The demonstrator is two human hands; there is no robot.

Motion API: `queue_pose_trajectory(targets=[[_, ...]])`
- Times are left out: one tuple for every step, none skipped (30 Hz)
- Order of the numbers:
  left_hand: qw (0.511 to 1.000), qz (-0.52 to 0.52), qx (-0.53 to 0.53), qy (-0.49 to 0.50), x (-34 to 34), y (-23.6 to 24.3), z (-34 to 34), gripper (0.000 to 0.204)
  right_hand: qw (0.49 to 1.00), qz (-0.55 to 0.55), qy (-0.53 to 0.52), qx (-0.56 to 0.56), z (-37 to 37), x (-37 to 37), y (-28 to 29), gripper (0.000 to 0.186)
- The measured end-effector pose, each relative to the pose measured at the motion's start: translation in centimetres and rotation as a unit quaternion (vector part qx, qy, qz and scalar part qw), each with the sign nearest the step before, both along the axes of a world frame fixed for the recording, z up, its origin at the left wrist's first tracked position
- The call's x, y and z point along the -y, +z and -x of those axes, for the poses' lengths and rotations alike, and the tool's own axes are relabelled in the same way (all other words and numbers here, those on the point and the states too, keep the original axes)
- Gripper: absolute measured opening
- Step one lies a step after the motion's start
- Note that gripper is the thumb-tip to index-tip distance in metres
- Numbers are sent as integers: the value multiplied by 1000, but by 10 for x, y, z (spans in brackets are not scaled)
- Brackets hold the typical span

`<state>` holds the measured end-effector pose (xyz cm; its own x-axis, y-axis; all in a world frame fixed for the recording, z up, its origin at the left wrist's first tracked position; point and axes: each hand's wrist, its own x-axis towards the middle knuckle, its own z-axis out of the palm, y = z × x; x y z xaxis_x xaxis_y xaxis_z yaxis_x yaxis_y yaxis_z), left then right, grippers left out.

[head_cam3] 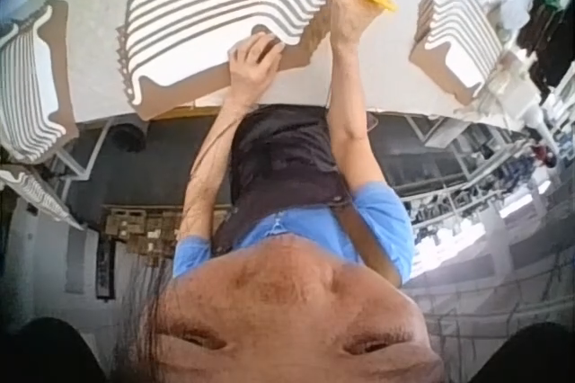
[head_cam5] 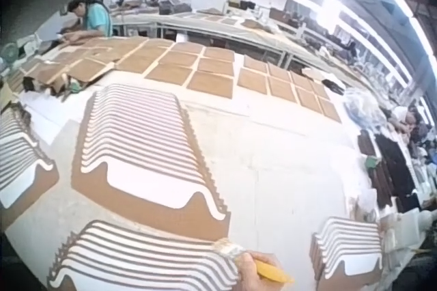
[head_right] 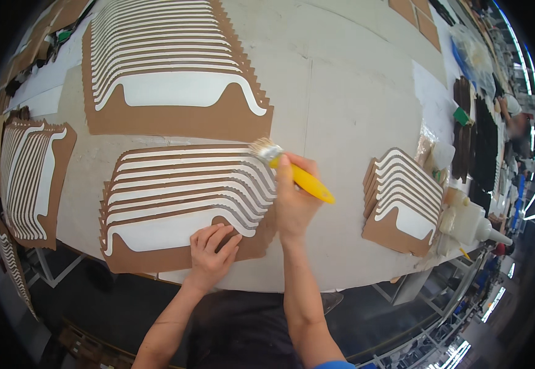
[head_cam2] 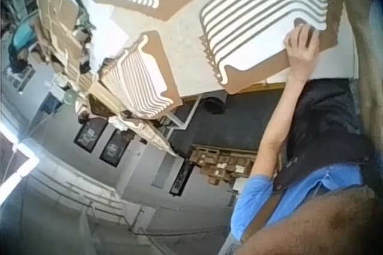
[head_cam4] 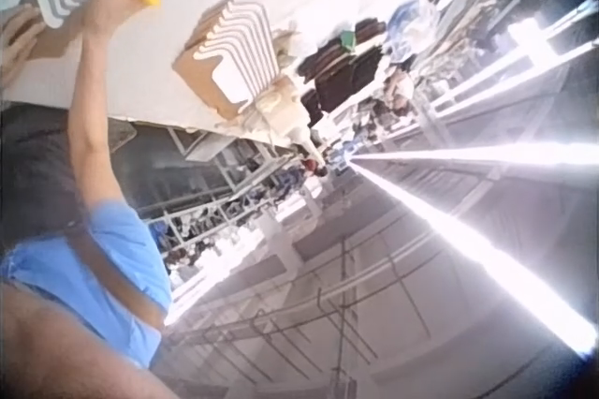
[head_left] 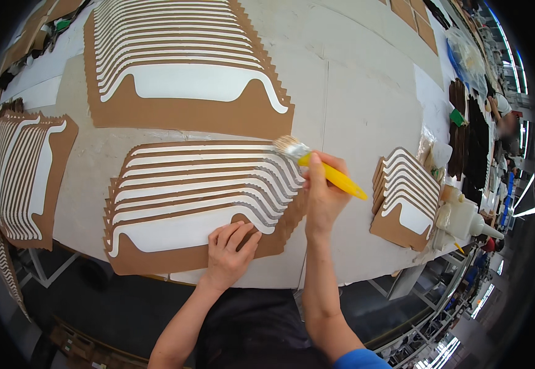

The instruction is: Applying glue to the edges of a stack of leather components and then peeling them apart individually.

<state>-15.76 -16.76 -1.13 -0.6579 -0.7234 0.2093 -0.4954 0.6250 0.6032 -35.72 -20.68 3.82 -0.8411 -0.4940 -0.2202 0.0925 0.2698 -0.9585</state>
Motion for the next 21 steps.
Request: queue_pose_trajectory(targets=[[1000,-5,-5,2,-1,-1,-1,31,1000,1,2,2,-1,1,-5,14],[1000,-4,-4,5,0,-2,-4,31,1000,17,20,-8,-3,1,-14,14],[1000,-3,2,-2,0,-3,-4,33,999,31,35,-22,-2,0,-18,13],[1000,-3,9,-9,-1,-4,-2,36,996,42,49,-58,-3,4,-22,11],[1000,-5,5,-10,-2,-4,1,36,996,39,47,-62,0,4,-21,11],[1000,-6,3,-11,-1,-3,1,36,995,31,68,-72,-1,5,-21,10],[1000,-7,0,-11,-1,-3,0,37,992,23,89,-82,-2,5,-21,9],[1000,-9,0,-13,-2,-3,-1,37,992,21,88,-82,0,-5,-20,9],[1000,-5,2,-8,-1,-5,-4,37,993,-8,74,-88,2,-20,-19,9],[1000,-3,0,-7,-2,-6,-4,38,993,-41,57,-98,4,-27,-16,9],[1000,-3,1,-5,-1,-7,-4,38,993,-41,59,-97,3,-27,-16,9],[1000,-3,5,-3,-1,-5,-4,38,992,-14,58,-116,0,-23,-8,8],[1000,-3,9,0,-1,-4,-5,38,989,13,57,-133,-5,-19,-5,8],[1000,-6,3,-5,-2,-4,-2,38,990,34,56,-123,-6,-8,-8,9],[1000,-8,-2,-10,-3,-4,1,38,990,30,51,-129,-6,-3,-11,9],[1000,-8,-1,-9,-3,-4,0,38,987,27,83,-134,-9,4,-17,10],[1000,-8,-2,-10,-2,-5,1,38,983,23,115,-140,-10,5,-22,10],[1000,-8,-6,-12,-2,-5,1,38,988,8,70,-139,-8,-5,-26,11],[1000,-7,-5,-8,-2,-6,-2,37,988,9,75,-134,-7,-14,-24,11],[1000,-9,-3,-5,-3,-5,-3,37,993,-4,44,-105,-3,-26,-17,11],[1000,-7,0,-4,-2,-5,-5,37,997,-15,14,-75,-3,-35,-12,10]])
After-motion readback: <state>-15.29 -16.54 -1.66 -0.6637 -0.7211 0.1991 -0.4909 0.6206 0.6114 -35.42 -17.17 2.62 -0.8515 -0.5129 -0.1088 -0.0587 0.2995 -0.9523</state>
